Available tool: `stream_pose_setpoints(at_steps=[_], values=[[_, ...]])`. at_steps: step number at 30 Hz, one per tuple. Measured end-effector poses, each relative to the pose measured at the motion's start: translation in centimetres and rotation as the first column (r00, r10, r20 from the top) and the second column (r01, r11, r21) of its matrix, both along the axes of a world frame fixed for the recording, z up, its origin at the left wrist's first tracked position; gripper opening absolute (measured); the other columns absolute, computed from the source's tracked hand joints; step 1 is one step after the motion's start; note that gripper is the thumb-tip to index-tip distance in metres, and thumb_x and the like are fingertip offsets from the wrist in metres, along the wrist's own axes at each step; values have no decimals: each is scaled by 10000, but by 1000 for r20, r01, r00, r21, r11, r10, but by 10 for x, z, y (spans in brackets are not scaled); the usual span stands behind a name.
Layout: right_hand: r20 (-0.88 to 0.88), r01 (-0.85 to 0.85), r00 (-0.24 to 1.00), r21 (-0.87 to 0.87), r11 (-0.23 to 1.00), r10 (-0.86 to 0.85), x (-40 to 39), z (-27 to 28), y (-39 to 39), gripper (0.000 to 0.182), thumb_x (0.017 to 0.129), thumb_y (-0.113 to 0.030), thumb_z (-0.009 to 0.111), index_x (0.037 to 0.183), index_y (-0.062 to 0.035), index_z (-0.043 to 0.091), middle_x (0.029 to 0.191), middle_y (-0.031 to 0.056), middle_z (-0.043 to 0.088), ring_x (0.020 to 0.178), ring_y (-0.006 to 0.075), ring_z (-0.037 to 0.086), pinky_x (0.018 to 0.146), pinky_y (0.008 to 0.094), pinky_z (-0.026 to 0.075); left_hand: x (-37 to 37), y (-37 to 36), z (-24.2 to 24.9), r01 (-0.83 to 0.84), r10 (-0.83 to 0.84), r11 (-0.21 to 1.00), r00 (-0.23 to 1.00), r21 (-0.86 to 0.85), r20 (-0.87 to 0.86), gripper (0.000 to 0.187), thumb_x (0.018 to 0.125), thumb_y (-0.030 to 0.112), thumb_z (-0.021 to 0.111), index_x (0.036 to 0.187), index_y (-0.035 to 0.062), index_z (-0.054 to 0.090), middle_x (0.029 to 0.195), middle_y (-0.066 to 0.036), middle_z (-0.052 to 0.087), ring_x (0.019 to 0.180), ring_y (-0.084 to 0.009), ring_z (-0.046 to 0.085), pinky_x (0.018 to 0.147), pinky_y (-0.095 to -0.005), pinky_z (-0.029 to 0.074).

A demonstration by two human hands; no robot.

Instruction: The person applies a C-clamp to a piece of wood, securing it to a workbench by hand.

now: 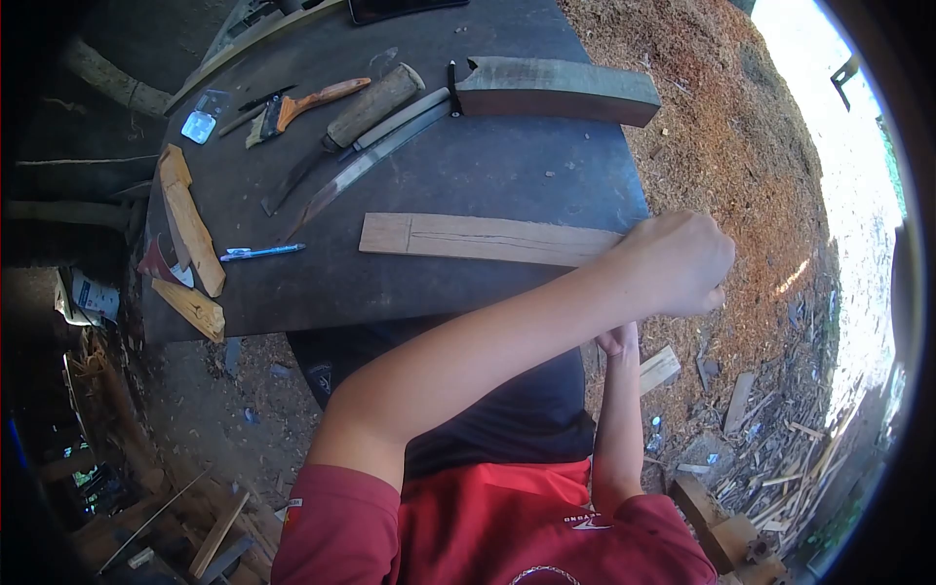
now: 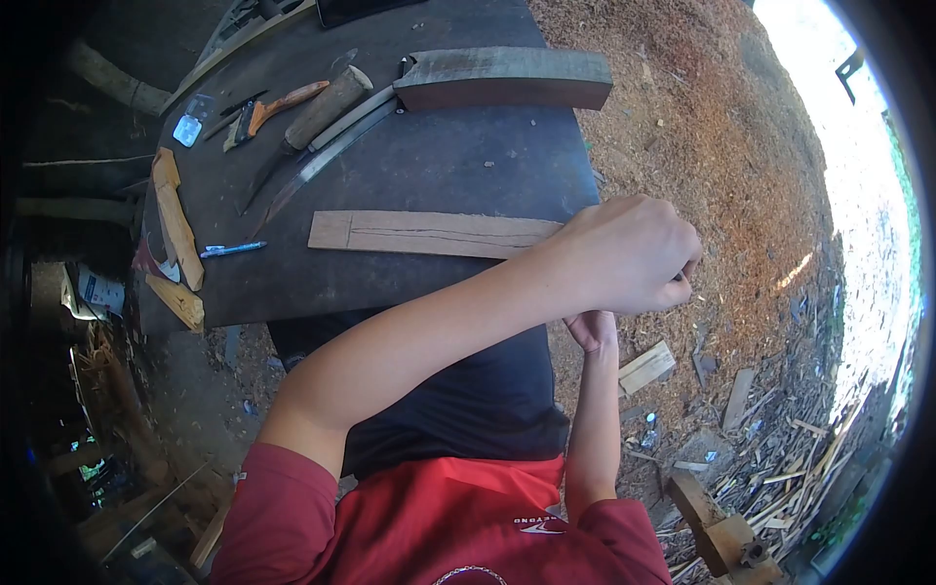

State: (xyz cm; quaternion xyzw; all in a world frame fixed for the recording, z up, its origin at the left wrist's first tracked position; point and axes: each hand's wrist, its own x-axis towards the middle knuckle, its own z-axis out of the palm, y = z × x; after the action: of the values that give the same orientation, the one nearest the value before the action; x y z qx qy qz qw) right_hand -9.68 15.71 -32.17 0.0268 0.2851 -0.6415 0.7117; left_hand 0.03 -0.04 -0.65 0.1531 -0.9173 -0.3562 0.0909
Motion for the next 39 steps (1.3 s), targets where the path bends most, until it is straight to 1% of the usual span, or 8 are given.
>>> stream_pose_setpoints(at_steps=[6,12,15,21,27,30,33,39], values=[[-231,-4,973,66,998,19,5,-2,-4,639,1010,-432,605,1451,6,459,1413,158,575,1254,270,601,1003,434,560,-2,0,-1,9,-9,1000,1000,-8,6,241,818,230,682,940,44,776,873,-167,753,842,-327,748,827,-442,602],[-39,56,998,-2,998,-56,14,57,-17,626,1058,-459,495,1471,7,425,1425,165,562,1248,274,604,1000,429,563,-1,0,0,7,-7,1000,1000,-30,4,241,817,237,683,933,47,773,875,-163,752,837,-320,747,821,-443,600],[-95,29,995,38,999,-25,5,29,-12,623,1049,-424,517,1482,16,433,1473,167,527,1313,301,545,1090,427,482,-1,0,-1,8,-8,999,1000,-35,5,242,816,241,684,933,48,773,862,-159,751,827,-318,747,816,-441,599],[-185,-6,983,87,996,22,1,10,-7,570,1035,-404,571,1429,-3,479,1381,129,592,1206,244,628,991,399,569,-1,0,1,12,-11,999,1000,-39,17,241,814,239,687,934,49,775,841,-157,749,802,-318,747,805,-439,601],[-273,-221,933,72,973,233,1,-10,-3,589,1033,-394,569,1450,15,488,1443,157,564,1294,266,571,1046,393,514,-1,0,1,10,-9,1000,1000,-25,18,240,819,236,691,943,50,779,846,-164,750,794,-319,747,802,-438,604],[-378,-220,891,124,968,251,13,0,-6,574,1039,-394,558,1441,11,499,1439,152,568,1278,259,584,1027,388,525,-1,0,1,14,-13,1000,1000,-23,16,231,827,231,693,942,51,781,846,-167,750,798,-320,748,804,-437,604],[-258,-206,934,175,963,247,13,-3,-10,559,1030,-343,596,1459,-10,463,1402,134,581,1209,230,622,975,375,565,-2,0,1,8,-8,1000,1000,-29,2,220,829,223,694,932,50,782,840,-170,749,803,-324,748,801,-438,604],[-116,-141,982,51,989,146,19,-23,-11,595,1066,-395,509,1490,11,415,1467,160,532,1286,264,583,1011,368,565,0,0,2,2,-1,1000,1000,-9,15,213,820,220,695,905,45,782,831,-177,747,806,-335,747,794,-442,603]])
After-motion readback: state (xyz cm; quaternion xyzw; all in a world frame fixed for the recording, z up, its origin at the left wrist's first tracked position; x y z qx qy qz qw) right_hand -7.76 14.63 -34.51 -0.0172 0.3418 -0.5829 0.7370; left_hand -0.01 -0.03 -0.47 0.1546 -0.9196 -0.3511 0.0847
